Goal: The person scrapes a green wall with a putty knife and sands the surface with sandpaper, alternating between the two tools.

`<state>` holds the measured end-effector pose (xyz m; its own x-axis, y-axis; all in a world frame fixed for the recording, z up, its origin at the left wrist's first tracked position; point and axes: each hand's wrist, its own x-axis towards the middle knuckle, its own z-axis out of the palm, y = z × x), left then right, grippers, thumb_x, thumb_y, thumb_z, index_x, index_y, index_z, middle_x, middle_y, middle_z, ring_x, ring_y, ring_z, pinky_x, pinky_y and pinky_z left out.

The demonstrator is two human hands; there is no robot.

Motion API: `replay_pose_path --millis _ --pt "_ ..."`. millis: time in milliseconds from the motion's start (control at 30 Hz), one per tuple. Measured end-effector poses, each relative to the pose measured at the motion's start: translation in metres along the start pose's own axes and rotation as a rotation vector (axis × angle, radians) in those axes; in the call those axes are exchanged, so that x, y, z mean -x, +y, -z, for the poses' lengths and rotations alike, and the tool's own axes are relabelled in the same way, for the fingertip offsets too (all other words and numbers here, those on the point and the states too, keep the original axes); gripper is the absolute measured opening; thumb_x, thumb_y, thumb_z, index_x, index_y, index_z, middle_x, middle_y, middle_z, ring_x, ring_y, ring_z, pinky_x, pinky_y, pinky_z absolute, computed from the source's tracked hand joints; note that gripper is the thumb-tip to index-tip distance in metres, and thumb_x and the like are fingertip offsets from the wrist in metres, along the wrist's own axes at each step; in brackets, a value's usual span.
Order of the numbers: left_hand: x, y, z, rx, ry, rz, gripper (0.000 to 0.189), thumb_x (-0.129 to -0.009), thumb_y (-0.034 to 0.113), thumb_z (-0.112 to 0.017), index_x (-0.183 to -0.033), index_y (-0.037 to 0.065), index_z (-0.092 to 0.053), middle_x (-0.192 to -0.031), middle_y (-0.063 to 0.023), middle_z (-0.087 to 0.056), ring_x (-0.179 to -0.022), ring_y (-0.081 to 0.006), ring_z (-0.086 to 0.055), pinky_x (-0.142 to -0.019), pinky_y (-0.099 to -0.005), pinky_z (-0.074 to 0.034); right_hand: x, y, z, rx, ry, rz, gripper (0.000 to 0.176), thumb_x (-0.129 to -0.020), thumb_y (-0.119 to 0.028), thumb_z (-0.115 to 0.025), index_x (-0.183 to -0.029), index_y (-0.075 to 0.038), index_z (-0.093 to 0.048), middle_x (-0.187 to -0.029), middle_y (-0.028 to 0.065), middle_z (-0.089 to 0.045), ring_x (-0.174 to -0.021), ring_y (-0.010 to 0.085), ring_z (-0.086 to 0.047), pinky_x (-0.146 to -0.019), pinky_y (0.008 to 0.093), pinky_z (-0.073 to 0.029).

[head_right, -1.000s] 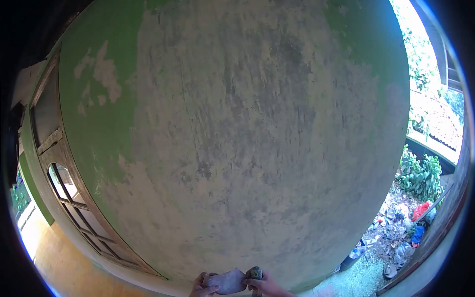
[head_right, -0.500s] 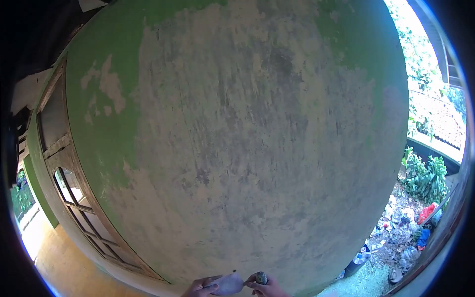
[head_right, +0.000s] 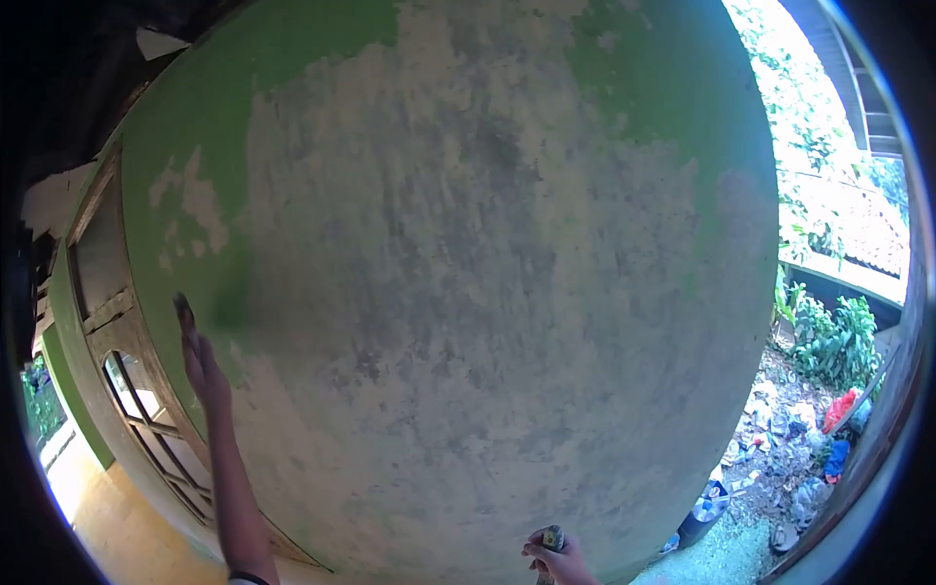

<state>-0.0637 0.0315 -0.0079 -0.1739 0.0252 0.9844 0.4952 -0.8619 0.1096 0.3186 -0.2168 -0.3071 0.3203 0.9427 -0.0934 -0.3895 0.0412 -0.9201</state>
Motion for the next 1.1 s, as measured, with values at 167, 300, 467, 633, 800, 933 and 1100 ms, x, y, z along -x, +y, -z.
replay_pose_path --millis 167,300,467,633,800,933,1100 --pt "-0.103 -0.06 -0.048 -0.219 0.069 -0.205 0.042 -0.097 0.019 -0.034 -0.133 -0.002 -0.038 -0.143 -0.0148 -0.031 -0.132 -0.0255 -0.029 -0.109 -0.0368 -0.021 0.004 -0.013 0.026 0.05 0.046 0.071 0.012 -0.079 -0.007 -0.063 -0.089 -0.006 -0.056 -0.075 0.0057 -0.061 -0.054 0.0111 -0.055 -0.047 0.023 -0.045" --pt "-0.161 -0.002 -0.101 -0.205 -0.069 -0.148 0.049 -0.097 0.031 -0.033 -0.135 0.0 -0.035 -0.145 -0.0152 -0.026 -0.134 -0.0282 -0.023 -0.109 -0.0371 -0.018 0.007 -0.022 0.046 0.028 0.105 0.14 0.012 -0.078 -0.008 -0.064 -0.087 -0.005 -0.056 -0.072 0.0045 -0.06 -0.054 0.0107 -0.055 -0.047 0.0228 -0.045" --pt "-0.155 0.131 -0.216 -0.504 0.012 -0.429 0.065 -0.087 0.053 -0.043 -0.134 0.008 -0.04 -0.144 -0.0167 -0.026 -0.134 -0.0324 -0.022 -0.108 -0.0478 -0.013 0.005 -0.03 0.061 0.059 0.16 0.161 0.012 -0.078 -0.008 -0.064 -0.086 -0.006 -0.056 -0.071 0.0036 -0.059 -0.055 0.0104 -0.055 -0.046 0.023 -0.045" --pt "-0.094 0.25 -0.312 -0.392 -0.092 -0.508 0.068 -0.084 0.053 -0.047 -0.134 0.007 -0.039 -0.141 -0.0177 -0.03 -0.13 -0.0373 -0.026 -0.108 -0.052 -0.014 0.005 -0.026 0.081 -0.001 0.251 0.189 0.015 -0.078 -0.007 -0.065 -0.091 -0.005 -0.057 -0.073 0.0009 -0.057 -0.058 0.0079 -0.053 -0.048 0.0209 -0.043" --pt "0.005 0.342 -0.363 -0.226 -0.351 -0.574 0.075 -0.082 0.053 -0.05 -0.136 0.003 -0.033 -0.143 -0.0174 -0.028 -0.131 -0.037 -0.024 -0.109 -0.053 -0.011 0.019 -0.007 0.128 -0.041 0.389 0.192 0.011 -0.077 -0.007 -0.066 -0.084 -0.002 -0.059 -0.07 0.0057 -0.061 -0.051 0.0094 -0.054 -0.047 0.0227 -0.044" --pt "0.101 0.386 -0.393 -0.205 -0.7 -0.649 0.082 -0.081 0.052 -0.051 -0.141 0.005 -0.022 -0.147 -0.0155 -0.019 -0.136 -0.0353 -0.016 -0.11 -0.052 -0.005 0.052 -0.009 0.152 -0.099 0.564 0.23 0.013 -0.076 -0.007 -0.066 -0.083 -0.002 -0.057 -0.071 0.0075 -0.061 -0.051 0.0111 -0.055 -0.048 0.0239 -0.047" --pt "0.237 0.41 -0.402 -0.288 -1.036 -0.884 0.081 -0.085 0.052 -0.044 -0.143 0.003 -0.015 -0.15 -0.0129 -0.012 -0.138 -0.0296 -0.009 -0.111 -0.0482 0.001 0.077 -0.001 0.166 -0.169 0.754 0.273 0.013 -0.076 -0.008 -0.065 -0.084 -0.004 -0.056 -0.066 0.0062 -0.058 -0.047 0.0124 -0.054 -0.045 0.0229 -0.044"
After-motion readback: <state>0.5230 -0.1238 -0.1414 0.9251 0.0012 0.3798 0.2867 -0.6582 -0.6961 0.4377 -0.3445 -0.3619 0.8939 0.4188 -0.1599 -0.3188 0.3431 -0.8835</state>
